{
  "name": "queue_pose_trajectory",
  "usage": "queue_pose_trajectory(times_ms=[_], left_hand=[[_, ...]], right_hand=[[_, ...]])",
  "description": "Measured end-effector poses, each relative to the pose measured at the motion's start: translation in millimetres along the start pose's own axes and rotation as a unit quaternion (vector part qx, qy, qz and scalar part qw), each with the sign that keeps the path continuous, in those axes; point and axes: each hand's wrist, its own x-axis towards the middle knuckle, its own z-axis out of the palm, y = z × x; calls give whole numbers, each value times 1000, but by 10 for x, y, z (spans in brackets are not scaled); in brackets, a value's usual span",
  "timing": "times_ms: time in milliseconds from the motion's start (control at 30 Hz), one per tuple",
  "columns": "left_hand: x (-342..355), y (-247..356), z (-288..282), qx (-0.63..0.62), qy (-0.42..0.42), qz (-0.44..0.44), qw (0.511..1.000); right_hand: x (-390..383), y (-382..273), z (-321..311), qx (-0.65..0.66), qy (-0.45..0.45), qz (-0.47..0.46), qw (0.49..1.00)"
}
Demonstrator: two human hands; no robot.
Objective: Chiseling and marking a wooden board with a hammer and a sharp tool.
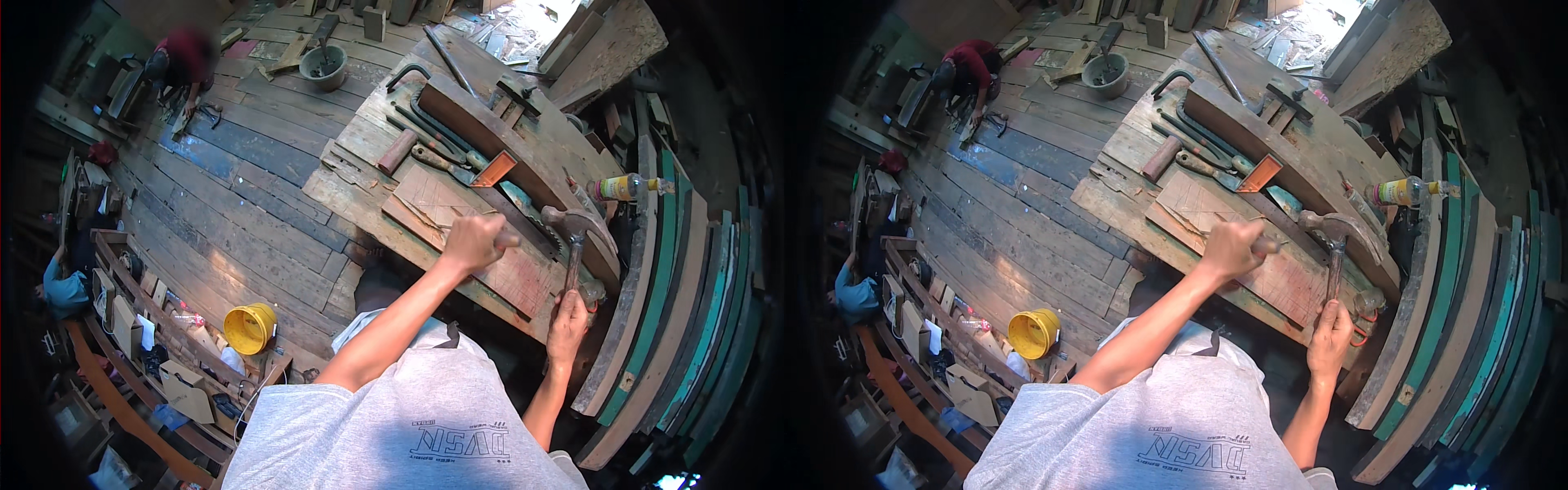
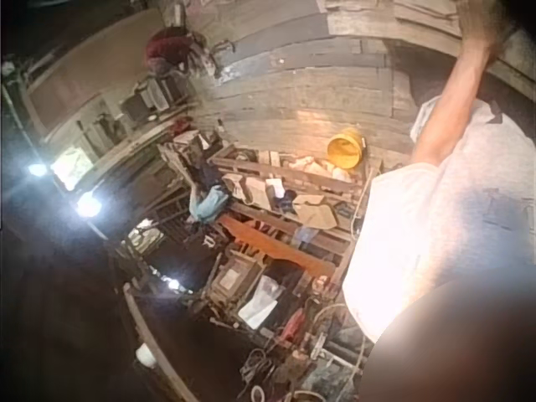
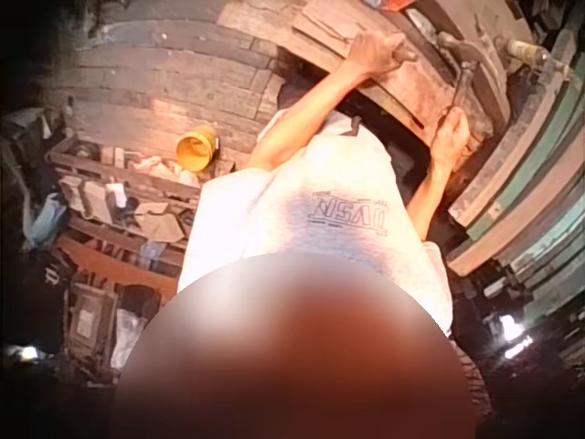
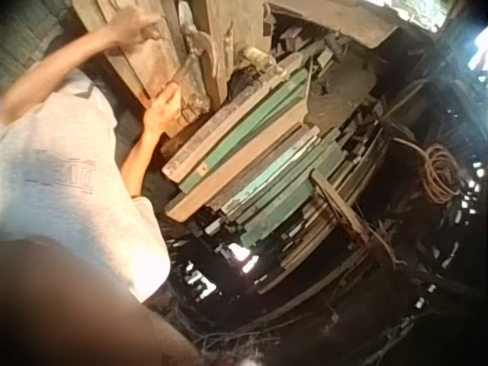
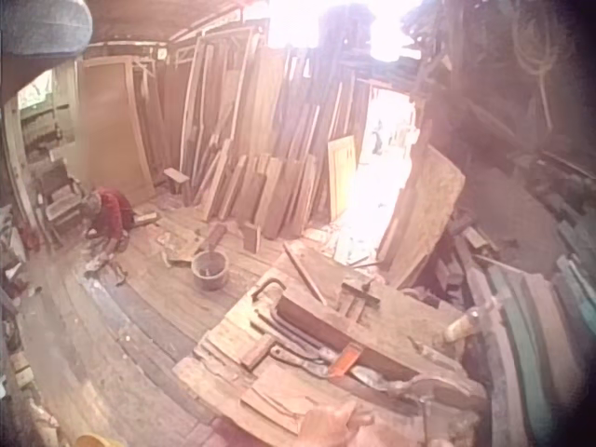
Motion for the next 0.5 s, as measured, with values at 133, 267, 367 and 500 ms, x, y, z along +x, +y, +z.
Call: queue_pose_trajectory(times_ms=[133,267,367,500], left_hand=[[-209,32,60,54,-117,60,990],[-216,123,-128,15,-95,69,993],[-177,105,-163,-34,-1,47,998],[-92,-21,-150,-150,116,-48,981]], right_hand=[[62,262,153,34,-10,47,998],[261,624,440,99,-39,70,992],[443,816,696,171,-124,117,971],[584,1028,1029,229,-162,148,948]])
